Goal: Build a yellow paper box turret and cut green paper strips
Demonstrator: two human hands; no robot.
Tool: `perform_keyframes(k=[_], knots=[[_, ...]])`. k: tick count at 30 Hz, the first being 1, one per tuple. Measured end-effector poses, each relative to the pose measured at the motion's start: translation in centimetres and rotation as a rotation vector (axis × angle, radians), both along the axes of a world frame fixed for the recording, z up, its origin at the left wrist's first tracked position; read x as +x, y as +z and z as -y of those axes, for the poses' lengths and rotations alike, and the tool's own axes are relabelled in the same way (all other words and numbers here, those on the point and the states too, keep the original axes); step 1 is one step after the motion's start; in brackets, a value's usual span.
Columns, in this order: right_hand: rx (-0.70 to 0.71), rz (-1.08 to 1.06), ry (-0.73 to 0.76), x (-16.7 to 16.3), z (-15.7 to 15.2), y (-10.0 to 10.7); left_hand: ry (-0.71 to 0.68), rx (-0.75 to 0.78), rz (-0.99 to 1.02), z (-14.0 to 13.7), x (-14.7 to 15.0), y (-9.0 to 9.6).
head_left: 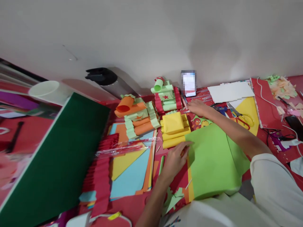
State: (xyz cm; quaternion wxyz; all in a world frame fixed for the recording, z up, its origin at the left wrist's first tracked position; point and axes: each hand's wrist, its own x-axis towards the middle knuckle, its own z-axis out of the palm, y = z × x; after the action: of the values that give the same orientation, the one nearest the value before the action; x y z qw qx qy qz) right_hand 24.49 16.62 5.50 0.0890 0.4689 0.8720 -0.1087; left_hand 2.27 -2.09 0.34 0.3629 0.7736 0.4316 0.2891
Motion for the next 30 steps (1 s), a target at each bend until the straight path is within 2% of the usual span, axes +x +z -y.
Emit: perform_keyframes(k=[6,9,14,21,30], knots=[[0.105,0.14,0.078,0.7,0.5,1.0,0.153,-0.269,0.081,-0.4,0.6,0.3],[0.12,0.112,0.069,0.9,0.6,1.2,0.158,-0.399,0.162,-0.6,0.8,0.1],[0.06,0.105,0.01,0.8,0.4,1.0,0.152,-0.541,0.31,-0.7,1.3,-0.1],[0.123,0.131,0.032,0.6,0.9,0.7,0.208,-0.535,0.385,-0.6,1.9,-0.4],[0.131,0.172,-0.085,0.0,1.3,1.7,0.219,-0.48,0.38,-0.3,2.3,-1.2]])
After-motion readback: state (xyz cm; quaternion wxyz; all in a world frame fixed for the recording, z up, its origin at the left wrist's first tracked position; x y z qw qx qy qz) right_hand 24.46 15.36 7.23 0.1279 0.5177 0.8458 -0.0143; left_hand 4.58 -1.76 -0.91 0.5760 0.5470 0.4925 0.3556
